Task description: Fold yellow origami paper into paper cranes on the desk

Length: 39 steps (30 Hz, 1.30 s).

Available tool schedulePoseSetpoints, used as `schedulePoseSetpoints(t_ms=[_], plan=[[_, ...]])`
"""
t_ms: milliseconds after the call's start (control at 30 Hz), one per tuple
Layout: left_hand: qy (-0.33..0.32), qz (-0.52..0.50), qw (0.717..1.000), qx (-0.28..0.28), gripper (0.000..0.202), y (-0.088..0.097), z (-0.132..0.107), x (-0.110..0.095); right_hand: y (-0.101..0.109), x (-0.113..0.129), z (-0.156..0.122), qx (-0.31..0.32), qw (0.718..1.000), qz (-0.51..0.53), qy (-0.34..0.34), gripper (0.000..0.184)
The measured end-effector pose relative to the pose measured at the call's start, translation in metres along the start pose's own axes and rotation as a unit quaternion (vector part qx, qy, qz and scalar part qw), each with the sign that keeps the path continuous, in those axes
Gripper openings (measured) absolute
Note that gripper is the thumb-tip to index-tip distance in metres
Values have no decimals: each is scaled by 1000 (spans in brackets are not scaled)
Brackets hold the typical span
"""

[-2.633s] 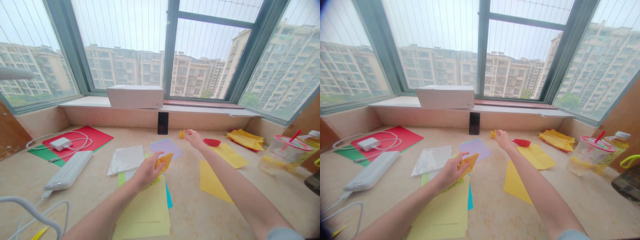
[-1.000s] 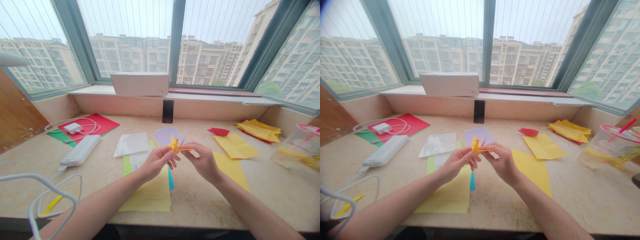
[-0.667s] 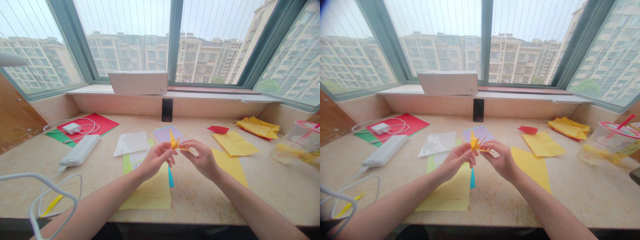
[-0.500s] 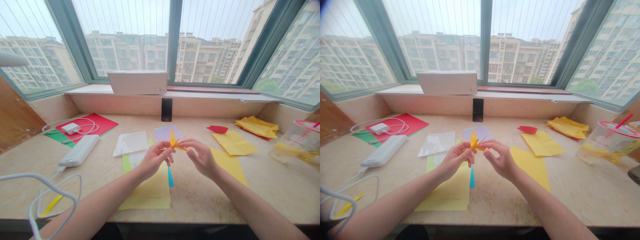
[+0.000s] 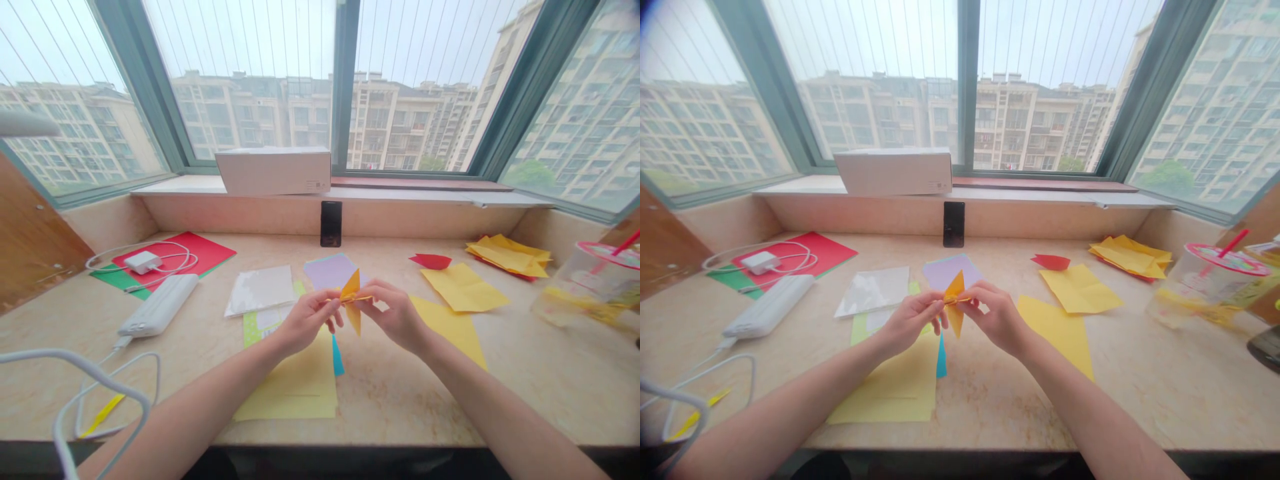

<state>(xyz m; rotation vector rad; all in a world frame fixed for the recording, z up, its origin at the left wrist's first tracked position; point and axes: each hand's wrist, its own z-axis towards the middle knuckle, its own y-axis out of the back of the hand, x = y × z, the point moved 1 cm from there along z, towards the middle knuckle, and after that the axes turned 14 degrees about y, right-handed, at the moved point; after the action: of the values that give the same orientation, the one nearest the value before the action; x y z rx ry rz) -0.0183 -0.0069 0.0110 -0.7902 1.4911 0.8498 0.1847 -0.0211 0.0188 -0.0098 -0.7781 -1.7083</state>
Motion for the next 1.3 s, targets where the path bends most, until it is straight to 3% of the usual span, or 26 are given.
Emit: schedulePoseSetpoints(t_ms=[67, 100, 167, 233, 333, 467, 633, 767, 967, 1133, 1200, 1300], plan=[[-13, 60, 997, -43, 43, 12, 4, -1, 2, -8, -1, 10, 999, -28, -13, 15], [-26, 109, 989, -98, 43, 21, 7, -3, 5, -15, -1, 7, 998, -55, -33, 16], [-60, 272, 931, -236, 36, 41, 11, -5, 14, -31, -4, 14, 987, -126, -103, 19], [-64, 328, 905, -265, 27, 59, 14, -7, 26, -50, -9, 28, 968, -179, -173, 23], [-69, 392, 888, -231, 20, 69, 14, -7, 42, -78, -20, 30, 953, -203, -221, 26], [-75, 462, 870, -155, 16, 62, 10, -4, 54, -109, -25, 43, 936, -220, -270, 25], [-52, 506, 853, -113, 27, 57, 6, 5, 54, -140, 0, 97, 917, -224, -314, 18], [-25, 506, 855, -109, 34, 58, 8, 13, 50, -155, 20, 118, 907, -230, -333, 32], [2, 477, 872, -112, 44, 61, 13, 18, 56, -153, 26, 106, 905, -246, -331, 31], [-14, 448, 887, -110, 47, 61, 15, 19, 65, -122, 22, 50, 919, -269, -284, 29], [-31, 436, 893, -106, 46, 60, 17, 21, 54, -101, 20, 48, 935, -250, -246, 31], [-60, 419, 901, -98, 46, 58, 18, 26, 20, -70, 16, 93, 965, -176, -172, 26]])
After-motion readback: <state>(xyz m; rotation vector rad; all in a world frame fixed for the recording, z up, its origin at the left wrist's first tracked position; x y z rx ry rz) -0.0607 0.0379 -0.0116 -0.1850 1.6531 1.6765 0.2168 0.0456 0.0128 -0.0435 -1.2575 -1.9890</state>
